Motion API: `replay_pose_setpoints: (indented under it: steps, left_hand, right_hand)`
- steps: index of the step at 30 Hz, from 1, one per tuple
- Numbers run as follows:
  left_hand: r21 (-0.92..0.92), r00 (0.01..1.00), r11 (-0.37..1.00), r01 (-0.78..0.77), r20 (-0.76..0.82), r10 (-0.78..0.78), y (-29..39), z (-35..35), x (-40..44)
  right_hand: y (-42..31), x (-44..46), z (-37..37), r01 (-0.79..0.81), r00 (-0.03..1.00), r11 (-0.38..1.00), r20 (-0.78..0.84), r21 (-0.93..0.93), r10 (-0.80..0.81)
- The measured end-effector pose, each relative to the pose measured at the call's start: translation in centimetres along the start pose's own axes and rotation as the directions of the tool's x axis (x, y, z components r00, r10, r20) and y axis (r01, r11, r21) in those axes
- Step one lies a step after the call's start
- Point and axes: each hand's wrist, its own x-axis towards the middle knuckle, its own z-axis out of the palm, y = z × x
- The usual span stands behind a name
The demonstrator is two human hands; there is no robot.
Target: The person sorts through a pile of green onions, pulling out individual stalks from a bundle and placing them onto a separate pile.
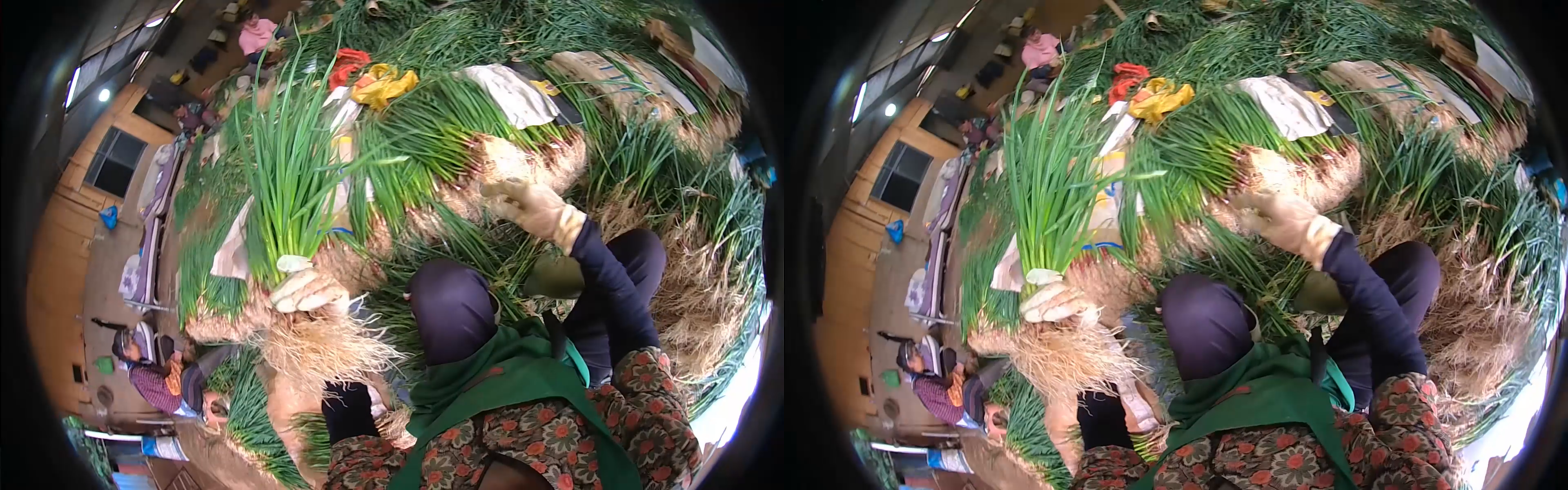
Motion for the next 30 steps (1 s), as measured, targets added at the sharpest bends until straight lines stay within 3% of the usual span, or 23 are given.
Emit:
replay_pose_setpoints:
  steps: [2, 4, 8, 10, 11, 12, 14, 17, 18, 20, 21, 22, 23, 24, 25, 26, 28, 30]
  left_hand:
    - [-0.016, 1.0, 1.0, -0.017, 0.024, 0.018, -0.2, 0.5, -0.9]
    - [-0.035, 0.999, 0.999, -0.023, 0.048, 0.024, -0.4, 0.8, -1.5]
    - [-0.064, 0.997, 0.998, -0.021, 0.075, 0.026, -1.0, 0.9, -2.3]
    - [-0.074, 0.996, 0.997, -0.013, 0.089, 0.019, -1.2, 0.9, -2.5]
    - [-0.086, 0.995, 0.996, -0.013, 0.097, 0.022, -1.1, 0.9, -2.6]
    - [-0.098, 0.993, 0.995, -0.021, 0.11, 0.031, -1.1, 0.8, -2.7]
    - [-0.13, 0.992, 0.991, -0.025, 0.117, 0.041, -1.0, 0.7, -2.8]
    - [-0.194, 0.989, 0.981, -0.025, 0.141, 0.053, -1.3, 0.6, -2.6]
    - [-0.216, 0.987, 0.976, -0.018, 0.152, 0.052, -1.4, 0.5, -2.7]
    - [-0.256, 0.983, 0.967, -0.016, 0.173, 0.062, -1.7, 0.5, -2.6]
    - [-0.277, 0.98, 0.961, -0.014, 0.186, 0.068, -2.1, 0.7, -2.4]
    - [-0.296, 0.978, 0.955, -0.011, 0.196, 0.072, -2.1, 0.7, -2.3]
    - [-0.316, 0.976, 0.949, -0.008, 0.205, 0.077, -2.2, 0.8, -2.2]
    - [-0.335, 0.972, 0.942, -0.003, 0.22, 0.082, -2.2, 0.9, -2.0]
    - [-0.362, 0.967, 0.932, 0.0, 0.238, 0.092, -2.3, 0.9, -1.9]
    - [-0.386, 0.963, 0.922, 0.006, 0.252, 0.099, -2.5, 1.0, -1.8]
    - [-0.431, 0.954, 0.902, 0.029, 0.281, 0.104, -2.8, 1.1, -1.7]
    - [-0.475, 0.942, 0.879, 0.045, 0.313, 0.121, -2.9, 1.4, -1.3]
  right_hand:
    - [-3.4, 3.7, 2.2, 0.274, 0.954, 0.961, -0.134, 0.039, -0.267]
    - [-8.5, 6.3, 4.1, 0.487, 0.811, 0.873, -0.356, -0.029, -0.464]
    - [-15.8, 10.1, 9.0, 0.508, 0.848, 0.844, -0.275, 0.171, -0.454]
    - [-17.6, 9.4, 10.7, 0.542, 0.797, 0.84, -0.295, -0.035, -0.527]
    - [-18.0, 9.2, 10.9, 0.505, 0.835, 0.854, -0.18, -0.122, -0.52]
    - [-17.5, 8.3, 10.7, 0.575, 0.784, 0.797, -0.154, -0.186, -0.601]
    - [-14.8, 6.3, 9.2, 0.687, 0.69, 0.712, -0.177, -0.143, -0.702]
    - [-11.2, 5.0, 7.8, 0.57, 0.818, 0.821, -0.072, -0.042, -0.571]
    - [-10.2, 4.9, 7.4, 0.545, 0.835, 0.825, 0.007, -0.147, -0.55]
    - [-9.5, 4.8, 6.3, 0.631, 0.766, 0.756, -0.017, -0.173, -0.643]
    - [-8.8, 5.1, 5.6, 0.673, 0.661, 0.657, -0.122, -0.34, -0.741]
    - [-7.9, 5.1, 4.0, 0.617, 0.719, 0.699, -0.102, -0.362, -0.687]
    - [-5.3, 6.0, 2.7, 0.552, 0.751, 0.759, -0.188, -0.345, -0.633]
    - [-3.3, 6.5, 0.2, 0.358, 0.884, 0.859, -0.164, -0.367, -0.438]
    - [-2.2, 6.6, -0.5, 0.249, 0.896, 0.84, -0.214, -0.483, -0.389]
    - [-1.3, 6.1, -1.1, 0.079, 0.995, 0.776, 0.005, -0.625, -0.097]
    - [1.2, 6.3, 1.7, 0.112, 0.945, 0.625, 0.277, -0.772, 0.174]
    - [0.2, 7.4, 4.2, 0.183, 0.981, 0.716, 0.177, -0.674, -0.084]
